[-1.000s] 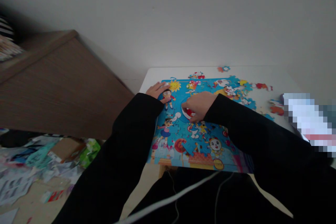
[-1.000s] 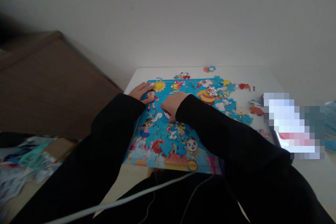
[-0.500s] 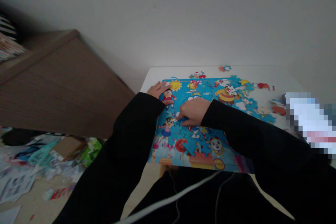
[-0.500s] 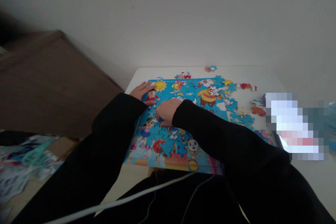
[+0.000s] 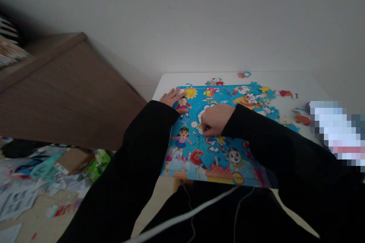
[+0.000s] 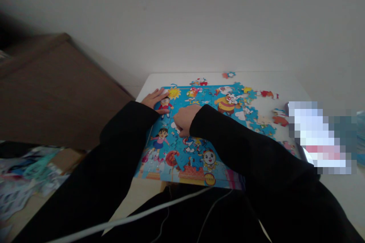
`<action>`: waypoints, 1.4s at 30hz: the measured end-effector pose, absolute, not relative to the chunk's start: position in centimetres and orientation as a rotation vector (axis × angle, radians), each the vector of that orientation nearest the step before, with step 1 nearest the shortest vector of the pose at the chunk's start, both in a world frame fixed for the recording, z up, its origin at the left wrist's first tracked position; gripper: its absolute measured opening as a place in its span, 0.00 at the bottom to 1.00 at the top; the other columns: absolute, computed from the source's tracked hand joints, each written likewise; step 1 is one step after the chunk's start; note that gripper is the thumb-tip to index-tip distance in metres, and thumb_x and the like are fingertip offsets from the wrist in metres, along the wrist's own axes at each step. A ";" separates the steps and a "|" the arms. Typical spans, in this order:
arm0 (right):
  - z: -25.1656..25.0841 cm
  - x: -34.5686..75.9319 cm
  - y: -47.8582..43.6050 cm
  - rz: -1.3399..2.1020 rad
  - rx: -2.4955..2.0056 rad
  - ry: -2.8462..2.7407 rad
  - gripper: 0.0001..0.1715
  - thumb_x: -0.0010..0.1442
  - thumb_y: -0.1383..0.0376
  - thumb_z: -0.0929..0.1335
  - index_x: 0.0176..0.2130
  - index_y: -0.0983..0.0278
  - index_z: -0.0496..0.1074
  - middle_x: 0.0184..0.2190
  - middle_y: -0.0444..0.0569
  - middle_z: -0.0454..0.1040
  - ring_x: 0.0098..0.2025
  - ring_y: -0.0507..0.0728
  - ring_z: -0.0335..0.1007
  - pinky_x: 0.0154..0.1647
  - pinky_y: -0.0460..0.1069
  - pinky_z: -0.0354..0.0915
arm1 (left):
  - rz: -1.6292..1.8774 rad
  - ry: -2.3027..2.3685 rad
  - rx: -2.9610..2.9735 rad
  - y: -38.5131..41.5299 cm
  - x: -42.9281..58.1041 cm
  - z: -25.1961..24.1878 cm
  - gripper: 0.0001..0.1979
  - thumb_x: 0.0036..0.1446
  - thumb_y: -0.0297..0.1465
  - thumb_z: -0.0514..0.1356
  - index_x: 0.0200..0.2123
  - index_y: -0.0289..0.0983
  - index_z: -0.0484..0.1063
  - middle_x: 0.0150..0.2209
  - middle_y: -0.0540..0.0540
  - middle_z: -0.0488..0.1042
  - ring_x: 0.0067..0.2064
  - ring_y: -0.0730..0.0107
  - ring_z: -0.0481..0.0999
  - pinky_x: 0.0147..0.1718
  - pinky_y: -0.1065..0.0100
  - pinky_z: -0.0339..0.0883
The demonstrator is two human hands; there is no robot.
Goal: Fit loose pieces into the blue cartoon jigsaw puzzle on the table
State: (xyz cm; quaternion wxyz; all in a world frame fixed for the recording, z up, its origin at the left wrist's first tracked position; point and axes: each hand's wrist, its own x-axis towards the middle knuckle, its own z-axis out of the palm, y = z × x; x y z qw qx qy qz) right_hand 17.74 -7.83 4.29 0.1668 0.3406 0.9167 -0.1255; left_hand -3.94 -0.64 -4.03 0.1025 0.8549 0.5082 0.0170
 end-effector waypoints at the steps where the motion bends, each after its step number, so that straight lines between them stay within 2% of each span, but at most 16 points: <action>1: 4.3 17.7 -7.9 -0.343 0.974 2.611 0.13 0.52 0.60 0.66 0.33 0.61 0.78 0.31 0.52 0.77 0.34 0.60 0.73 0.27 0.48 0.59 | 0.050 1.501 2.518 -0.7 -3.9 -3.9 0.40 0.52 0.53 0.55 0.63 0.43 0.46 0.66 0.43 0.41 0.66 0.49 0.40 0.60 0.45 0.42; 4: 4.0 17.5 -8.1 -0.323 0.902 2.691 0.13 0.53 0.60 0.66 0.33 0.61 0.78 0.32 0.52 0.77 0.35 0.60 0.72 0.27 0.48 0.59 | 0.044 1.497 2.498 -0.9 -3.7 -3.6 0.40 0.53 0.52 0.54 0.64 0.42 0.46 0.66 0.43 0.40 0.66 0.49 0.39 0.59 0.43 0.42; 9: 3.3 16.9 -8.6 -0.452 0.700 2.846 0.18 0.54 0.58 0.66 0.45 0.56 0.74 0.44 0.47 0.75 0.41 0.58 0.71 0.30 0.47 0.59 | 0.032 1.490 2.478 -0.9 -3.6 -3.5 0.39 0.53 0.51 0.55 0.64 0.44 0.45 0.66 0.45 0.41 0.66 0.51 0.39 0.60 0.44 0.41; 12: 3.1 16.8 -8.8 -0.484 0.627 2.828 0.18 0.53 0.58 0.67 0.45 0.56 0.74 0.48 0.47 0.72 0.42 0.57 0.70 0.31 0.48 0.59 | 0.046 1.497 2.481 -0.9 -3.7 -3.6 0.40 0.53 0.51 0.55 0.64 0.42 0.46 0.66 0.43 0.40 0.66 0.49 0.39 0.60 0.44 0.40; 21: 3.1 17.1 -8.4 -0.500 0.680 2.748 0.12 0.53 0.58 0.67 0.36 0.58 0.77 0.42 0.46 0.76 0.39 0.57 0.71 0.27 0.48 0.56 | 0.054 1.512 2.501 -0.8 -4.0 -3.9 0.39 0.52 0.49 0.58 0.63 0.44 0.47 0.66 0.39 0.37 0.66 0.48 0.39 0.60 0.46 0.42; 26: 3.2 17.3 -8.3 -0.506 0.704 2.723 0.12 0.52 0.58 0.66 0.33 0.59 0.77 0.38 0.48 0.77 0.38 0.57 0.71 0.28 0.48 0.57 | 0.063 1.559 2.515 -0.7 -4.0 -4.2 0.39 0.51 0.47 0.60 0.63 0.45 0.48 0.67 0.42 0.35 0.65 0.48 0.40 0.61 0.50 0.43; 31: 3.6 17.5 -8.2 -0.479 0.749 2.700 0.13 0.52 0.58 0.66 0.34 0.60 0.78 0.36 0.50 0.77 0.39 0.58 0.71 0.29 0.47 0.58 | 0.051 1.565 2.504 -0.6 -4.0 -4.3 0.40 0.51 0.49 0.59 0.63 0.44 0.49 0.66 0.40 0.38 0.65 0.46 0.41 0.61 0.49 0.42; 35: 4.6 18.4 -7.6 -0.525 0.784 2.706 0.14 0.53 0.58 0.66 0.37 0.60 0.77 0.36 0.48 0.77 0.38 0.57 0.72 0.29 0.47 0.59 | 0.094 1.563 2.501 -0.6 -4.0 -4.5 0.42 0.48 0.53 0.59 0.63 0.46 0.49 0.66 0.42 0.40 0.65 0.47 0.42 0.60 0.49 0.43; 40: 6.5 21.7 -5.1 -0.523 0.989 2.706 0.15 0.56 0.59 0.65 0.40 0.62 0.76 0.36 0.48 0.77 0.35 0.54 0.72 0.34 0.47 0.62 | 0.080 1.571 2.490 -0.6 -4.0 -4.5 0.41 0.49 0.51 0.59 0.63 0.45 0.49 0.66 0.41 0.39 0.65 0.47 0.42 0.61 0.50 0.43; 42: 7.1 23.8 -4.0 -0.435 1.209 2.660 0.16 0.56 0.58 0.65 0.41 0.61 0.76 0.36 0.48 0.78 0.36 0.55 0.72 0.35 0.48 0.63 | 0.062 1.575 2.489 -0.6 -3.9 -4.4 0.41 0.50 0.50 0.59 0.63 0.42 0.49 0.66 0.38 0.39 0.65 0.46 0.42 0.61 0.50 0.42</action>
